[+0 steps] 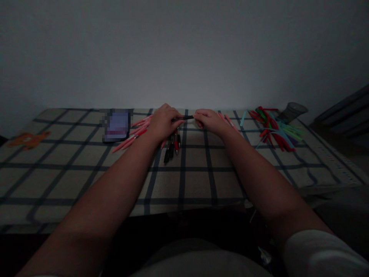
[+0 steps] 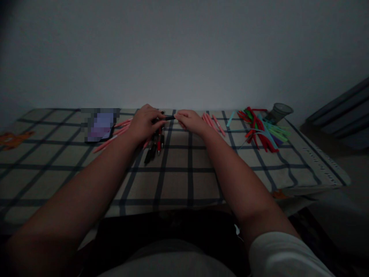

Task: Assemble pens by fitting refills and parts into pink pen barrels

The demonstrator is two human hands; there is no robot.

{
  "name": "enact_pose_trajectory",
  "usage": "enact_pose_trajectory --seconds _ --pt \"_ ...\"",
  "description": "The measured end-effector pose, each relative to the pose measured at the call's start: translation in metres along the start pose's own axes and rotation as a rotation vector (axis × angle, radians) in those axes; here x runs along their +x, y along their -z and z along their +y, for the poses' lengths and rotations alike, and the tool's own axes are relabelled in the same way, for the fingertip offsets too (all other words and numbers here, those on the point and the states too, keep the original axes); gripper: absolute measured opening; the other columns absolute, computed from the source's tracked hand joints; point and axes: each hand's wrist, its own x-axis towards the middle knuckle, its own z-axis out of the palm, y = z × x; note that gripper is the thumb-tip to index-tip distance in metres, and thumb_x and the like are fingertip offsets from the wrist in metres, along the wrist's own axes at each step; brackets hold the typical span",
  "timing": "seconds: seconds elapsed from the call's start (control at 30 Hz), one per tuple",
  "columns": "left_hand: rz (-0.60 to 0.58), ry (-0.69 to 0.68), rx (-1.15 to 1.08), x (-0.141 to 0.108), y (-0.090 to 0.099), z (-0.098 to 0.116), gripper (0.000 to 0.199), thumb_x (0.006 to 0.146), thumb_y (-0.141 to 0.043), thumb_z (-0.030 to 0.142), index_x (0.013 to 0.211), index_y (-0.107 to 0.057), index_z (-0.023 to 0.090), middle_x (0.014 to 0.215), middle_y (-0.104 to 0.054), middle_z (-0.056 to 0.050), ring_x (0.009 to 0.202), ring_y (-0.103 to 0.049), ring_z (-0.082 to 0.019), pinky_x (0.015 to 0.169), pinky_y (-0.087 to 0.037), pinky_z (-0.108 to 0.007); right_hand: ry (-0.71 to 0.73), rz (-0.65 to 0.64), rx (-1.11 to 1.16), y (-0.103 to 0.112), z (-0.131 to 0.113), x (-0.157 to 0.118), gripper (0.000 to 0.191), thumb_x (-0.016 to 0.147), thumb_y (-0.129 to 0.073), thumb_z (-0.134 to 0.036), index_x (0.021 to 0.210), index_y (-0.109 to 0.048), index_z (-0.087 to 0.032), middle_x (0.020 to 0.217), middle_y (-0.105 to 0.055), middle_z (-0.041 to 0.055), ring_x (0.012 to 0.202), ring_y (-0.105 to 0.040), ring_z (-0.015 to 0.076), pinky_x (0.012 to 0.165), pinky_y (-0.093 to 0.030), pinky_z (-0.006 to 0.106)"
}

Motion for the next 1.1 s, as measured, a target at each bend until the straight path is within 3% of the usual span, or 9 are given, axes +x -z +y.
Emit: enact_pose_trajectory --seconds 0.17,0.3,0.43,0.57,0.8,1.1 --pt "0.082 0.043 0.014 -0.001 0.002 0.004 0.020 0.093 -0.071 0.041 0.094 -0.076 0.021 0.096 -0.073 -0.008 0.100 -0.059 -0.027 0.093 -0.045 -0.043 0.080 0.016 0.073 -0.001 0.008 0.005 0.040 0.101 -0.050 -0.041 0.066 -0.045 -0.023 0.062 -0.048 -0.0013 0.064 -0.045 0.0147 0.067 -0.040 0.028" --pt "0.151 0.096 -0.011 -0.001 0.004 0.009 0.024 0.094 -0.069 0.043 0.095 -0.075 0.021 0.090 -0.071 -0.006 0.094 -0.058 -0.025 0.089 -0.045 -0.040 0.163 0.061 0.234 -0.006 0.017 0.013 0.035 0.099 -0.056 -0.055 0.083 -0.050 -0.024 0.065 -0.047 -0.0044 0.061 -0.046 0.0135 0.060 -0.039 0.026" --pt "0.100 0.111 -0.041 0.000 0.002 0.016 0.031 0.098 -0.063 0.047 0.099 -0.077 0.020 0.088 -0.072 -0.007 0.092 -0.059 -0.024 0.085 -0.044 -0.037 0.188 0.061 0.284 -0.009 0.021 0.016 0.037 0.095 -0.063 -0.058 0.083 -0.052 -0.024 0.068 -0.051 -0.0032 0.062 -0.050 0.0130 0.059 -0.042 0.025" --pt "0.029 0.039 -0.070 0.000 0.000 0.019 0.034 0.100 -0.060 0.049 0.107 -0.077 0.020 0.091 -0.074 -0.006 0.092 -0.060 -0.024 0.087 -0.044 -0.036 0.139 0.127 0.283 -0.006 0.021 0.017 0.043 0.094 -0.061 -0.064 0.081 -0.055 -0.024 0.072 -0.055 -0.0010 0.066 -0.054 0.0141 0.061 -0.045 0.026" --pt "-0.072 -0.034 -0.098 -0.001 -0.003 0.019 0.038 0.099 -0.061 0.047 0.123 -0.075 0.020 0.099 -0.074 -0.007 0.094 -0.062 -0.023 0.089 -0.046 -0.035 -0.034 0.441 0.387 0.013 0.031 0.025 0.040 0.100 -0.051 -0.064 0.095 -0.059 -0.025 0.079 -0.061 0.0016 0.068 -0.059 0.0144 0.060 -0.046 0.026" --pt "-0.094 -0.094 -0.077 -0.001 -0.007 0.018 0.037 0.100 -0.061 0.047 0.120 -0.075 0.019 0.102 -0.075 -0.009 0.098 -0.064 -0.025 0.089 -0.046 -0.037 -0.081 0.400 0.389 0.026 0.037 0.020 0.043 0.089 -0.064 -0.066 0.092 -0.063 -0.023 0.091 -0.069 0.0047 0.077 -0.066 0.0155 0.059 -0.048 0.025"
